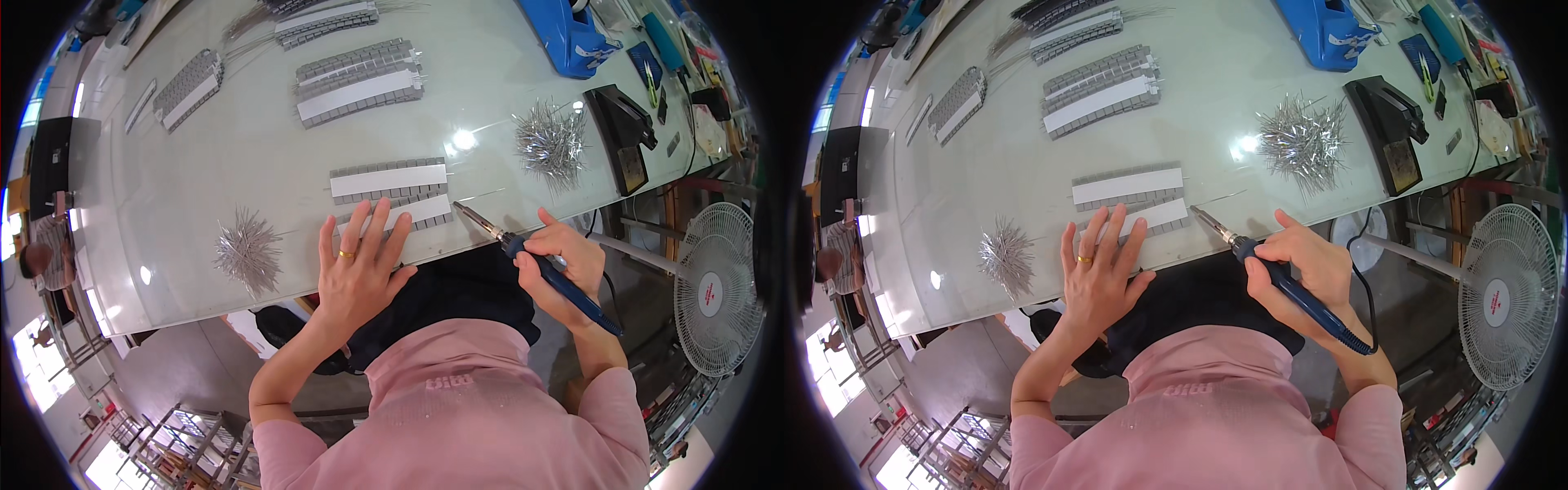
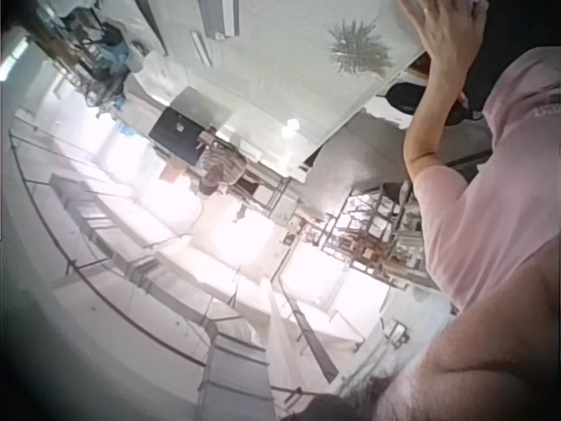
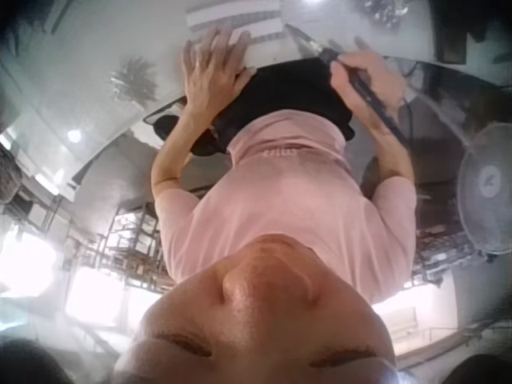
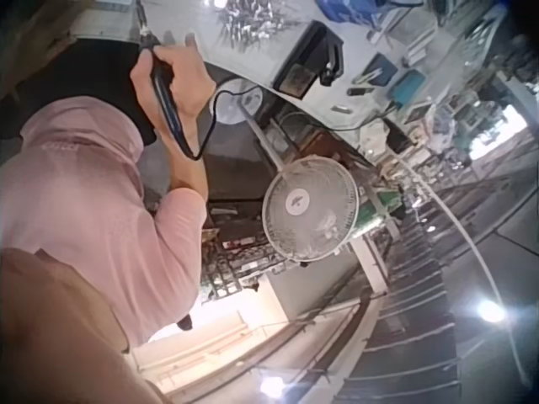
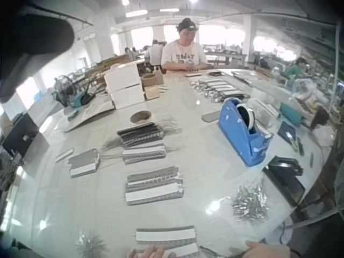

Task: Soldering wires to small white rectangular components at a workbench.

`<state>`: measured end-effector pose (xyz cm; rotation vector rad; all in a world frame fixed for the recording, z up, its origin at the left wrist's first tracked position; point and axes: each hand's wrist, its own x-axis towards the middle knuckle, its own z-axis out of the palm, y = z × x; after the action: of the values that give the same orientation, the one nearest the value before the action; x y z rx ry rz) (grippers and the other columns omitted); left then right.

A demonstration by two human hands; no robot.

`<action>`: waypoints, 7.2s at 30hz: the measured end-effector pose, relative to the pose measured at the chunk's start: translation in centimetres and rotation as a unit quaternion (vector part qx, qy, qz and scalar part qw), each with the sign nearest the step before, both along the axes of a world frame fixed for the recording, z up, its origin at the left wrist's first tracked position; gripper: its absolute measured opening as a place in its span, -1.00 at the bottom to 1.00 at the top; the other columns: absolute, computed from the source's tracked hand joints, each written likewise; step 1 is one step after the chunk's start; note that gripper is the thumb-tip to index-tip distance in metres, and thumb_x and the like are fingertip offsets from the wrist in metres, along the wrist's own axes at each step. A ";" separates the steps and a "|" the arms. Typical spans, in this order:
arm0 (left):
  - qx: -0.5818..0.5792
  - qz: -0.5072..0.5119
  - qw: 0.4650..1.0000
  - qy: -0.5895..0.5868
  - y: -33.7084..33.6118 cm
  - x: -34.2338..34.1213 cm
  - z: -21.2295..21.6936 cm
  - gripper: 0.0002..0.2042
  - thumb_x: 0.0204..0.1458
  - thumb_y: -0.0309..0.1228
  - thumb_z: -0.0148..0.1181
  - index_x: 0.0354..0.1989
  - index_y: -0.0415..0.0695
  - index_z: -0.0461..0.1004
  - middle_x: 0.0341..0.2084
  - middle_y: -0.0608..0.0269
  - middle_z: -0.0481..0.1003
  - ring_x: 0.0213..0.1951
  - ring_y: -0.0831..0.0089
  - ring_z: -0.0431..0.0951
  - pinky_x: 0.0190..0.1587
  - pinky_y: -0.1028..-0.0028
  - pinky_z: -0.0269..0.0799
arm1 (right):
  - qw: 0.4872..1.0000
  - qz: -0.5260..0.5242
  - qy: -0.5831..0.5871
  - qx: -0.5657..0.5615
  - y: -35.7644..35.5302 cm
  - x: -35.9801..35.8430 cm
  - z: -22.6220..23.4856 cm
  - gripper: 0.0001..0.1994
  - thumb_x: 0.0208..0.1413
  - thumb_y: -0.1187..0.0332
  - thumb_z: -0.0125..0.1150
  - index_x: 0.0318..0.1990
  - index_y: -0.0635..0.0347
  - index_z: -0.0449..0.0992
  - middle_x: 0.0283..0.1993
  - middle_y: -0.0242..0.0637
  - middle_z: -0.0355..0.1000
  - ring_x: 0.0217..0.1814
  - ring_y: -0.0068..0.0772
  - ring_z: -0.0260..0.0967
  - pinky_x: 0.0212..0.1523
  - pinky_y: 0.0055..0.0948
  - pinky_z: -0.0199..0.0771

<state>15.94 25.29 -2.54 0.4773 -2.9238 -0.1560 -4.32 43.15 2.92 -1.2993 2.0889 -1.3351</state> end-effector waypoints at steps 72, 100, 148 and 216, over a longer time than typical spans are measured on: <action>0.071 0.035 0.995 0.064 1.3 -0.3 -0.5 -0.25 -0.12 0.03 0.31 0.25 -0.08 0.31 0.30 0.19 0.20 0.34 0.22 0.14 0.30 -0.02 -0.05 | 0.968 -0.090 -0.185 -0.143 -3.7 0.4 -2.6 -0.91 0.18 0.43 0.04 -0.24 0.25 0.33 -0.49 -0.33 0.39 -0.55 -0.49 0.46 0.34 -0.17 0.18; -0.092 -0.050 0.985 0.138 -11.7 -7.0 6.1 -0.66 -0.06 -0.56 0.17 -0.04 -0.07 0.52 -0.16 0.28 0.53 -0.10 0.32 0.52 0.09 0.16 0.31 | 0.964 -0.185 0.153 -0.111 -0.1 -4.0 -6.5 -0.92 0.08 0.48 0.18 -0.27 0.22 0.54 -0.21 -0.15 0.39 -0.14 -0.19 0.42 0.20 -0.18 0.33; 0.055 -0.030 0.998 0.020 -0.8 -0.8 0.6 -0.35 -0.08 -0.21 0.29 0.24 -0.07 0.30 0.25 0.14 0.23 0.26 0.16 0.21 0.26 -0.04 0.03 | 0.998 -0.009 0.005 -0.065 1.8 -0.5 -1.4 -0.84 0.01 0.58 0.19 -0.24 0.24 0.39 -0.42 -0.26 0.44 -0.35 -0.46 0.46 0.02 -0.27 0.45; 0.019 0.092 0.987 0.132 -2.6 5.2 -0.8 -0.57 -0.05 -0.32 0.22 0.04 -0.18 0.49 -0.02 0.23 0.43 0.00 0.32 0.44 0.23 0.14 0.17 | 0.973 0.181 0.115 -0.084 -9.0 5.1 -0.4 -0.80 -0.31 0.54 0.36 -0.45 0.21 0.47 -0.55 -0.28 0.43 -0.53 -0.24 0.46 -0.28 -0.27 0.64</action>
<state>21.09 22.68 -3.32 0.6742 -2.6066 -0.2299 0.73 34.12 2.55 -1.8794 1.7839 -1.2668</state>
